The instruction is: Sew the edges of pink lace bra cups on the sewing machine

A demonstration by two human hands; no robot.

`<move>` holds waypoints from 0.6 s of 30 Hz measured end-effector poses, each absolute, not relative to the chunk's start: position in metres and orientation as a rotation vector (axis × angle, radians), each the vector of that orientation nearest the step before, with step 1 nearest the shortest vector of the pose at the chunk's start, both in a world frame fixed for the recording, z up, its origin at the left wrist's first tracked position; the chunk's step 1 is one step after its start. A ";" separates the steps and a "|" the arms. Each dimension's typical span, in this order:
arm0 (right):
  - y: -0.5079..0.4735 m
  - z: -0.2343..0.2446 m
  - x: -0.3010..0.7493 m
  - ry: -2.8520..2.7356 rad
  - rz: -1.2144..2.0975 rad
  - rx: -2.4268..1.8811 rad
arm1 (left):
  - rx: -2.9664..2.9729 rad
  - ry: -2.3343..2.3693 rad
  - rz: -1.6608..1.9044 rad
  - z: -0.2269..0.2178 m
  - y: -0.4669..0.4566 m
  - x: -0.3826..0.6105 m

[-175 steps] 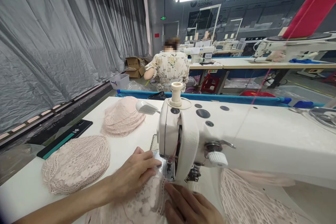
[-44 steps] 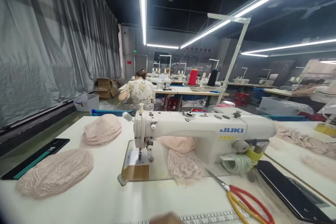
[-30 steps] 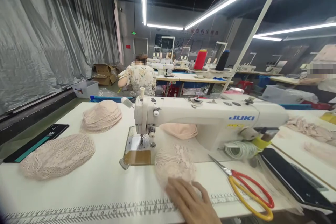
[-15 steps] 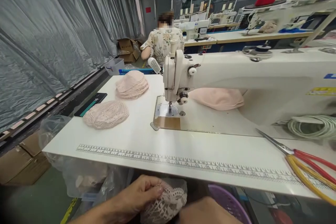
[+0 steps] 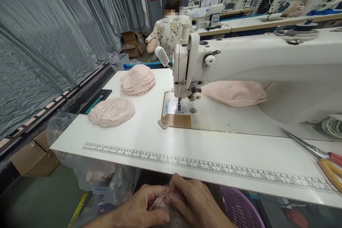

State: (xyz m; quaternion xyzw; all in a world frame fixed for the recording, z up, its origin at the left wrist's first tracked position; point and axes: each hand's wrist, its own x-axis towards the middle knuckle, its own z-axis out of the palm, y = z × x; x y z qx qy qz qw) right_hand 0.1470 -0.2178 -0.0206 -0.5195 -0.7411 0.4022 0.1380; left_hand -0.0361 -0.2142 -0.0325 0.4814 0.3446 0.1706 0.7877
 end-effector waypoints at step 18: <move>-0.218 -0.023 0.142 -2.211 0.957 -1.446 | 1.269 0.975 0.450 -0.030 -0.218 -0.021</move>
